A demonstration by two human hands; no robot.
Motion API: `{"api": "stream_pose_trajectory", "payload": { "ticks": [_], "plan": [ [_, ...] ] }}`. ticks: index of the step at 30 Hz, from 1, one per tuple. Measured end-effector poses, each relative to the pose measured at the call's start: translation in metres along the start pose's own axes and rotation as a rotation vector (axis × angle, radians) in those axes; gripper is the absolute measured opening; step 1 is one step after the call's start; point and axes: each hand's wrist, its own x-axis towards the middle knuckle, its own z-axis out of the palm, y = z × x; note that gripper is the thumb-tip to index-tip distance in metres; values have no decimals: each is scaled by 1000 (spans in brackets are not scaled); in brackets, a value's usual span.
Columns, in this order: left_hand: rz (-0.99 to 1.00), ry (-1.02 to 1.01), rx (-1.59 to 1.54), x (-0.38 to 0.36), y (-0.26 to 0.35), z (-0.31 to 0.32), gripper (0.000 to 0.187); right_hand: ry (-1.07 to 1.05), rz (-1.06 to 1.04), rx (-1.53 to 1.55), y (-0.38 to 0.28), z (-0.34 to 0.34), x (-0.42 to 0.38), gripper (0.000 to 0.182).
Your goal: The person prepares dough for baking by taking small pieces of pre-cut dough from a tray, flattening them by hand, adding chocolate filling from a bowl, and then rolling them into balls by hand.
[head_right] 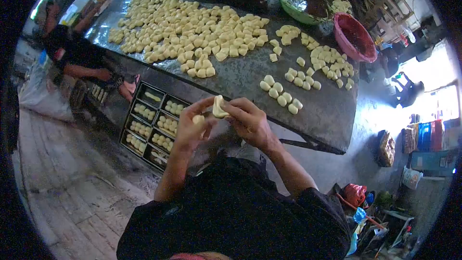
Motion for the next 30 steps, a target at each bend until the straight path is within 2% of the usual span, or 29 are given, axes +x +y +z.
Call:
{"api": "stream_pose_trajectory", "payload": {
  "ticks": [1,2,3,5,6,7,8,9,11,12,15,16,19,20,23,24,27,28,30],
  "plan": [
    [41,15,232,-12,8,4,40,-5,84,165,-6,2,-3,23],
    [411,51,281,-14,1,13,36,-11,168,330,-11,4,-8,20],
    [540,45,376,-18,-1,12,32,-18,250,496,-17,5,-12,20],
    [805,36,560,-25,-3,12,22,135,378,799,-36,11,-10,26],
    [815,31,505,-28,-1,19,10,230,471,997,-44,14,-11,26],
    [839,20,484,-27,-4,20,10,328,561,1194,-53,18,-8,27],
    [862,9,461,-25,-10,22,9,497,587,1198,-67,23,3,26],
    [883,-1,438,-23,-14,24,9,431,516,1001,-66,19,0,25],
    [665,190,268,-28,-20,37,10,296,372,612,-65,10,-6,22],
    [554,281,187,-29,-21,42,10,275,202,515,-67,5,-6,19],
    [725,171,239,-16,-6,56,12,307,-119,54,-69,-13,-4,19],
    [652,156,149,-14,-8,59,13,325,-166,-134,-64,-23,-6,18],
    [423,105,-112,-8,-25,70,19,611,368,601,-66,-19,-6,22],
    [437,83,-45,-6,-30,69,22,561,472,750,-63,-30,-7,24],
    [1093,-80,594,19,-20,78,22,474,611,1206,-26,-44,-27,21],
    [1171,-87,643,24,-18,88,14,515,690,1202,-27,-48,-25,21],
    [1220,-113,741,47,-17,105,13,532,754,1220,-22,-70,-28,20],
    [1186,-95,733,53,-11,117,12,561,724,1065,-22,-78,-28,18],
    [990,-34,532,64,-17,137,11,518,335,577,-5,-95,-35,16]
  ]
}}
